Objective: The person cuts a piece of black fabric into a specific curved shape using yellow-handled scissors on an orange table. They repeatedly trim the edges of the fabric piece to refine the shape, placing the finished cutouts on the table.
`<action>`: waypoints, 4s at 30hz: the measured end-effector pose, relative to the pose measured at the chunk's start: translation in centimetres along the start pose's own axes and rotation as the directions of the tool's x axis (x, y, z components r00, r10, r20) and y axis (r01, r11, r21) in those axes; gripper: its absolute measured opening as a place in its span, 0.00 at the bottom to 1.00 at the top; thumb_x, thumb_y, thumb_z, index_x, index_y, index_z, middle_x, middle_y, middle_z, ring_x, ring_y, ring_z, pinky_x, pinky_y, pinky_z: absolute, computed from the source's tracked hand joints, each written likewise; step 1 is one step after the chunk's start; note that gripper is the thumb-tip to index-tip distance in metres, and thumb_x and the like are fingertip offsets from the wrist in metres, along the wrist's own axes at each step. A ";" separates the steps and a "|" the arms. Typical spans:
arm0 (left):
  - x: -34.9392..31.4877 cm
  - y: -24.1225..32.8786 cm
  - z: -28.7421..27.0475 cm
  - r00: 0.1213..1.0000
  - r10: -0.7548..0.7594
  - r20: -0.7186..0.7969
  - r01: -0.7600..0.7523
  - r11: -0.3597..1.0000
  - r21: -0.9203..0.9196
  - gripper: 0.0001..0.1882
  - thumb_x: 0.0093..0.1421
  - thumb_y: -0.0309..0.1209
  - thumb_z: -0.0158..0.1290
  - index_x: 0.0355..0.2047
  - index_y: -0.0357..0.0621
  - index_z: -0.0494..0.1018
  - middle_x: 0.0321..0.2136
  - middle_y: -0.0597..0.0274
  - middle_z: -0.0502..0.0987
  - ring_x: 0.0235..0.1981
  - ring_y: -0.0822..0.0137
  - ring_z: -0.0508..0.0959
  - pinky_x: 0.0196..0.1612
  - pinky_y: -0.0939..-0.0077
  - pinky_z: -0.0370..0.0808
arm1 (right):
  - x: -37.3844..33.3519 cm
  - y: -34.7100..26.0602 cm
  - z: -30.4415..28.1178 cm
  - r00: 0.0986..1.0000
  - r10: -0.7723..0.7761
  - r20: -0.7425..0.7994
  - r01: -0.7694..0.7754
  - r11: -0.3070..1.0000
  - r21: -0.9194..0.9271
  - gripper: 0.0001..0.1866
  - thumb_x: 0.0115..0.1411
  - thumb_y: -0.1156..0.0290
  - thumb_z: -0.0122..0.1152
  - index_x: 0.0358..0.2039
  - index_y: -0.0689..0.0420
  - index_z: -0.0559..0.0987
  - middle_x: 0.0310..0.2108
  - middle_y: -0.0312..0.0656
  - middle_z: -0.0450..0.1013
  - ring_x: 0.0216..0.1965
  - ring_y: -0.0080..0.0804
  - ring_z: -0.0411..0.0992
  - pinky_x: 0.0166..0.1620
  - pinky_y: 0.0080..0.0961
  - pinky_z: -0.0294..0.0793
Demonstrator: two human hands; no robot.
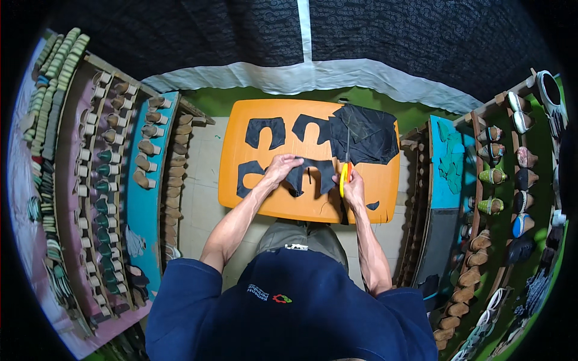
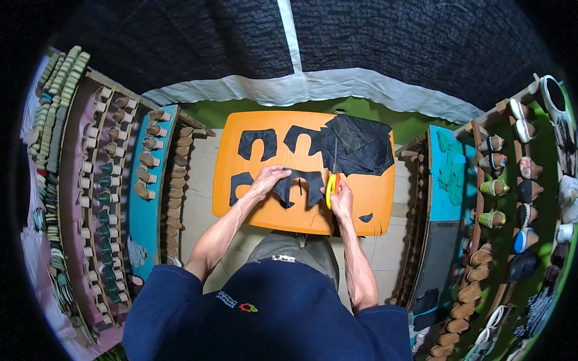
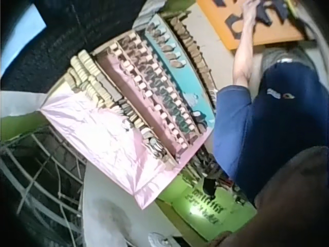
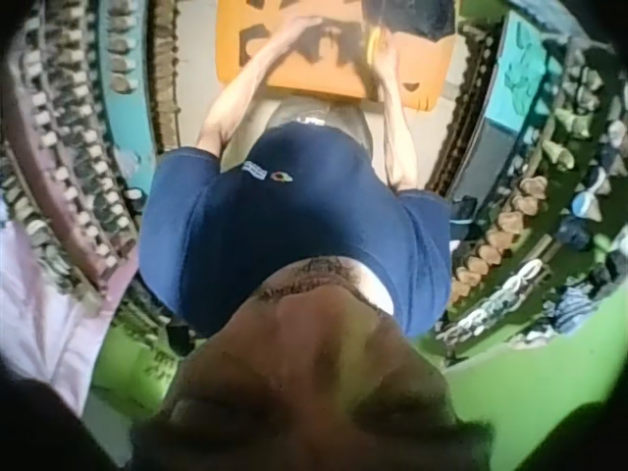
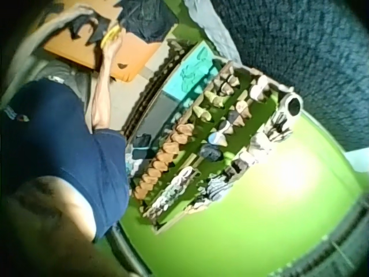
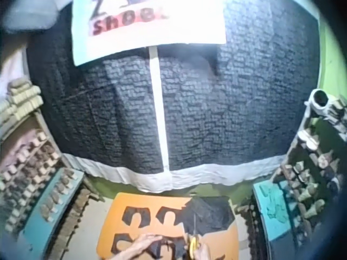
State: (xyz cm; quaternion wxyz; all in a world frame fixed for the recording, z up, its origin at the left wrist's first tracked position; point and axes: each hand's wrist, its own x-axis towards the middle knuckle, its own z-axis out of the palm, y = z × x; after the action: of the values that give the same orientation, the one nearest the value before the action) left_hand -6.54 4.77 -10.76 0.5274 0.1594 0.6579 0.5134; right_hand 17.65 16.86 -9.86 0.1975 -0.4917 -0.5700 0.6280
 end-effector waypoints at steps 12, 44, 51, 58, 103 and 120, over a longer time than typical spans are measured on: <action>16.6 5.9 -1.4 0.965 0.166 -0.201 -0.134 0.977 0.167 0.17 0.58 0.34 0.64 0.45 0.38 0.77 0.41 0.58 0.82 0.41 0.68 0.79 0.48 0.76 0.74 | 17.5 -1.8 3.6 0.983 -0.157 -0.097 0.138 0.974 -0.179 0.16 0.54 0.73 0.72 0.40 0.60 0.75 0.25 0.36 0.76 0.23 0.23 0.74 0.27 0.23 0.74; 15.9 0.0 7.2 0.760 0.642 0.101 -0.364 0.292 0.884 0.09 0.62 0.32 0.54 0.39 0.43 0.77 0.37 0.47 0.78 0.41 0.49 0.77 0.42 0.52 0.71 | 22.5 -8.1 3.7 0.991 0.118 0.062 -0.125 0.984 0.129 0.08 0.64 0.79 0.59 0.42 0.63 0.73 0.35 0.44 0.79 0.34 0.30 0.81 0.35 0.25 0.85; 14.2 0.1 7.1 0.813 0.568 0.129 -0.340 0.285 0.896 0.08 0.65 0.31 0.50 0.37 0.40 0.76 0.36 0.54 0.78 0.42 0.54 0.76 0.42 0.58 0.70 | 21.6 -8.7 3.9 0.993 0.108 0.038 -0.114 0.966 0.234 0.08 0.64 0.79 0.59 0.43 0.63 0.72 0.35 0.45 0.79 0.34 0.32 0.81 0.35 0.26 0.86; 7.7 -1.1 7.4 0.730 0.666 0.157 -0.460 0.307 0.833 0.07 0.66 0.31 0.48 0.39 0.43 0.73 0.38 0.58 0.74 0.44 0.57 0.72 0.47 0.60 0.67 | 21.7 -10.6 5.2 0.994 0.073 0.079 -0.090 0.969 0.229 0.09 0.63 0.79 0.60 0.44 0.65 0.74 0.36 0.48 0.80 0.30 0.30 0.80 0.32 0.24 0.84; 6.3 -2.7 2.3 0.763 0.592 0.260 -0.417 0.144 0.898 0.30 0.70 0.39 0.45 0.69 0.42 0.58 0.72 0.45 0.50 0.73 0.47 0.49 0.71 0.42 0.45 | -5.8 11.3 -11.5 0.690 -0.192 -0.698 -0.126 0.918 -0.377 0.24 0.61 0.75 0.61 0.57 0.61 0.69 0.51 0.53 0.73 0.53 0.51 0.73 0.57 0.40 0.70; -1.5 -13.4 24.1 0.710 0.450 0.542 -0.664 0.172 0.727 0.35 0.68 0.46 0.47 0.69 0.41 0.57 0.71 0.46 0.54 0.73 0.51 0.52 0.72 0.47 0.47 | -10.8 11.0 -18.9 0.619 -0.160 -0.769 -0.159 0.933 -0.323 0.22 0.64 0.66 0.65 0.53 0.61 0.70 0.47 0.51 0.74 0.47 0.47 0.73 0.50 0.40 0.71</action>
State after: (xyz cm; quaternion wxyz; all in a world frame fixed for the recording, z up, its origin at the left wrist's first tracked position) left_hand 19.13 10.19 -19.21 0.1940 0.6933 0.6584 0.2193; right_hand 41.77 15.01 -13.06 0.3330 -0.7432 -0.5309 0.2342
